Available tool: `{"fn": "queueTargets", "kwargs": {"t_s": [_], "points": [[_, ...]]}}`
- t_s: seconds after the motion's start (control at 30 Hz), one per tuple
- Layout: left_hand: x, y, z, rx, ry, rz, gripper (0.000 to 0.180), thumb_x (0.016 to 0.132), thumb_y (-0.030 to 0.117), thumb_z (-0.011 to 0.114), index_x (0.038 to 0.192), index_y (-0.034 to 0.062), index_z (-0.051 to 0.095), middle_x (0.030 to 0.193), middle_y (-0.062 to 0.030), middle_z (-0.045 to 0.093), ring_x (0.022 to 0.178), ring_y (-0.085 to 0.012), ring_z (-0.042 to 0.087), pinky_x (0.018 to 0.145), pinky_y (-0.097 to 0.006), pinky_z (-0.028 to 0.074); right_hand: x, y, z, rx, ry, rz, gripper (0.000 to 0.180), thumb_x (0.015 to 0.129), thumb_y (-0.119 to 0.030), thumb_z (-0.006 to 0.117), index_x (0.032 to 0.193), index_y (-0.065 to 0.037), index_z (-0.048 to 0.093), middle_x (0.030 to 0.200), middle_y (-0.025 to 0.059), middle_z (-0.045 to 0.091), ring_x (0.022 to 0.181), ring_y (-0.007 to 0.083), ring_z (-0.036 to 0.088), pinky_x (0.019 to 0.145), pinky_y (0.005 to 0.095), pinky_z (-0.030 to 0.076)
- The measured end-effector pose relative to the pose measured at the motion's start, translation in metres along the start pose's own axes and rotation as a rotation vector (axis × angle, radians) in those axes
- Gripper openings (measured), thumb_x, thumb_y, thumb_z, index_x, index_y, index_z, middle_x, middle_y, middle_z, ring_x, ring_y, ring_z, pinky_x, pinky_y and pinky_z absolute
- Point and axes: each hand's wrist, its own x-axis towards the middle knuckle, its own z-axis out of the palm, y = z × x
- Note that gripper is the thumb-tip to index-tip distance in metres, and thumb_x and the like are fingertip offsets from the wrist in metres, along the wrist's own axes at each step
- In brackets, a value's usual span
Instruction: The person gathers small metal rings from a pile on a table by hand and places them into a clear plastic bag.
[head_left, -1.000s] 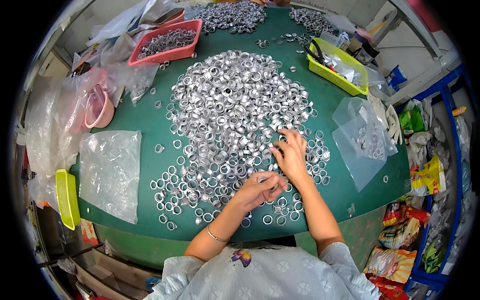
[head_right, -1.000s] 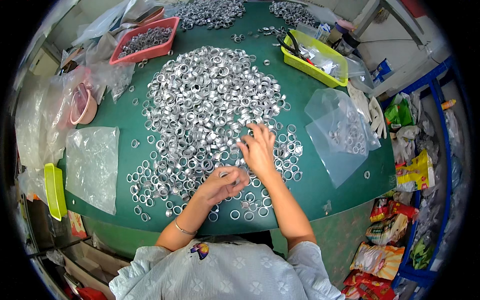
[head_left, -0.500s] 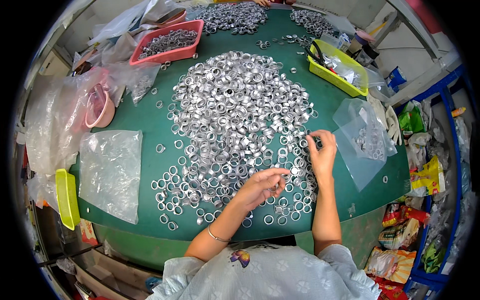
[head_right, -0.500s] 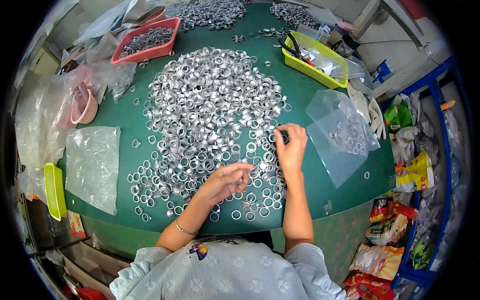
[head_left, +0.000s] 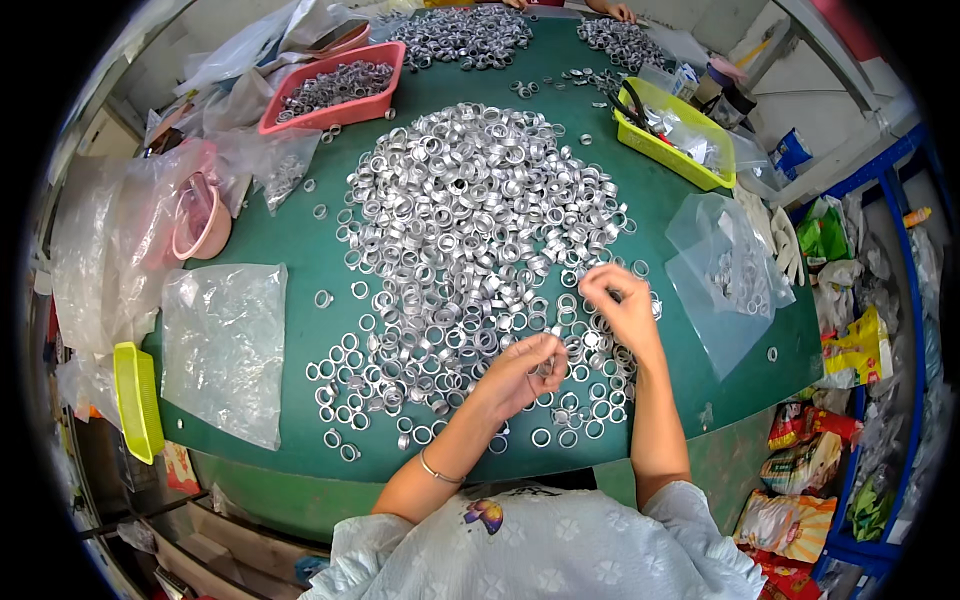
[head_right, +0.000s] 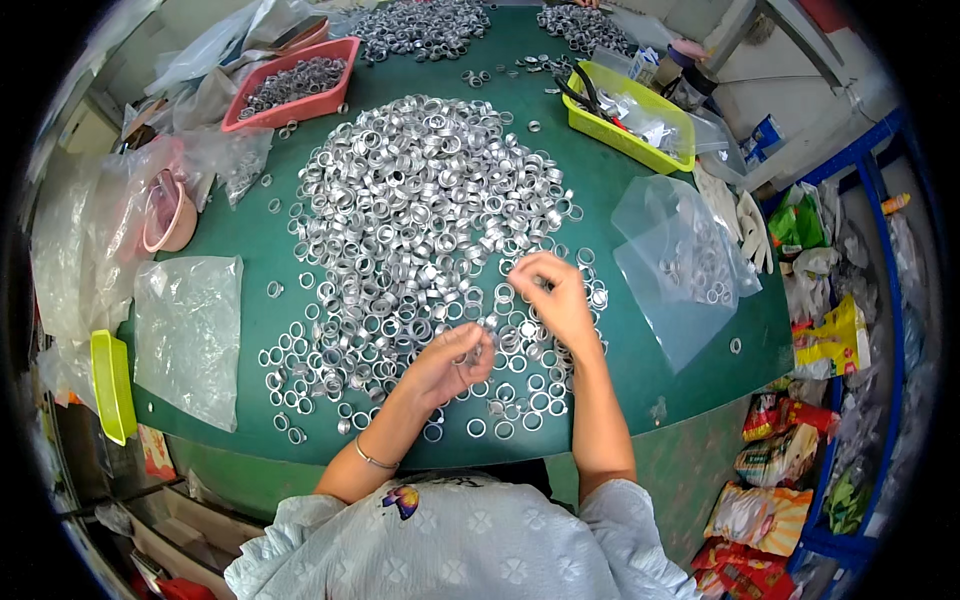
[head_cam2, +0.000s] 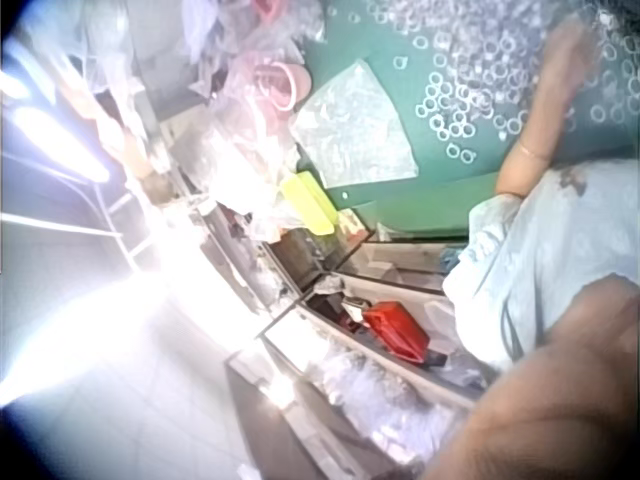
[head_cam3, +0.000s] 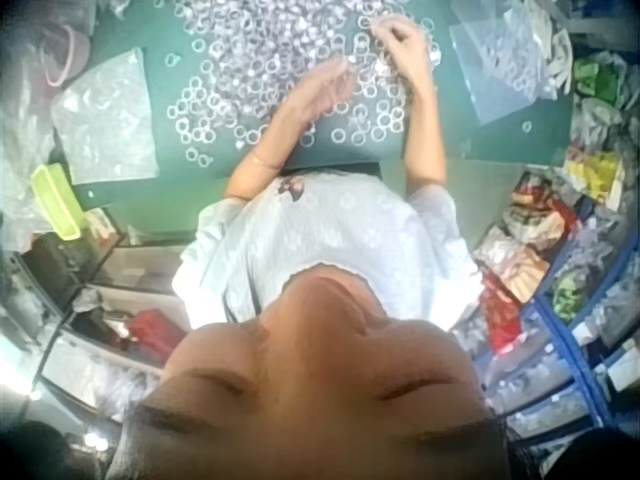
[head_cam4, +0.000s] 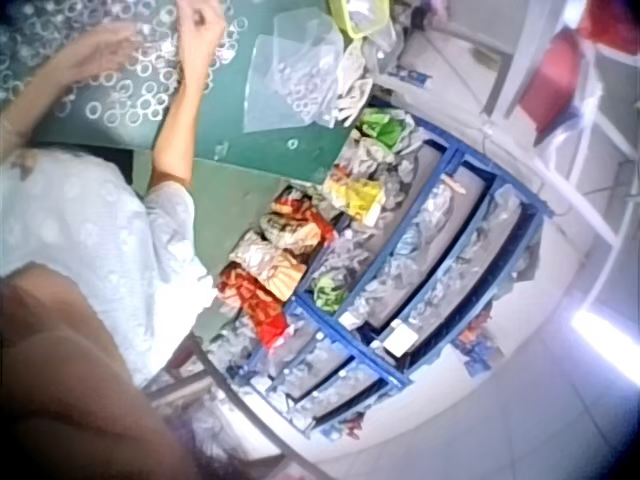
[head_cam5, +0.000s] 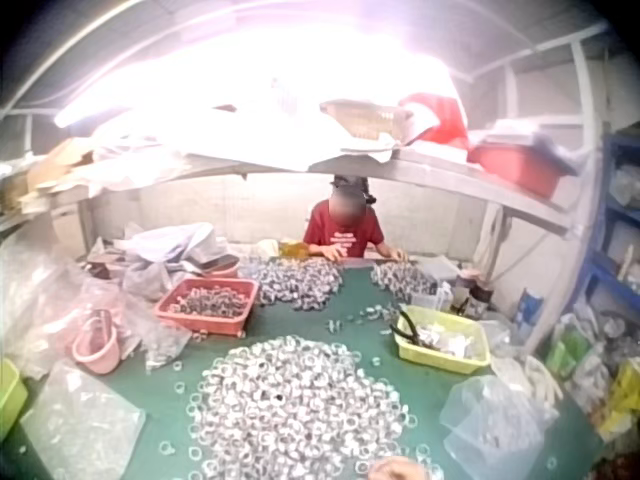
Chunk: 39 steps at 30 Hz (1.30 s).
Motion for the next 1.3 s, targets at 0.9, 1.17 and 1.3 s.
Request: {"fn": "queueTargets", "kwargs": {"t_s": [0.9,1.17,1.3], "points": [[-0.005,0.005,0.014,0.017,-0.072,0.032,0.036,0.090,0.015,0.054,0.124,0.0015,0.051,0.077,-0.0049,0.054,0.065,-0.0137,0.051,0.054,-0.024,0.042,0.005,0.001,0.012,-0.761,-0.093,-0.207,0.015,0.071,-0.014,0.071,0.079,-0.004,0.063,0.085,0.0074,0.058,0.089,0.0268,0.052,0.080,0.0383,0.035],[-0.002,0.001,0.010,0.027,-0.070,0.075,0.041,0.088,0.012,0.056,0.126,-0.0009,0.048,0.078,-0.0056,0.055,0.066,-0.0135,0.052,0.057,-0.025,0.044,0.011,0.005,0.004,-0.431,0.116,0.021,0.010,0.074,-0.006,0.066,0.082,-0.001,0.063,0.081,0.0101,0.062,0.084,0.0277,0.054,0.075,0.0397,0.041],[-0.003,0.001,0.011,0.033,-0.082,0.060,0.042,0.087,0.010,0.057,0.127,-0.0004,0.048,0.091,-0.0078,0.059,0.075,-0.0138,0.055,0.063,-0.026,0.046,0.021,0.007,0.018,-0.590,0.115,-0.234,0.019,0.071,-0.008,0.070,0.088,-0.002,0.064,0.105,0.0117,0.058,0.097,0.0292,0.051,0.084,0.0397,0.039]]}}
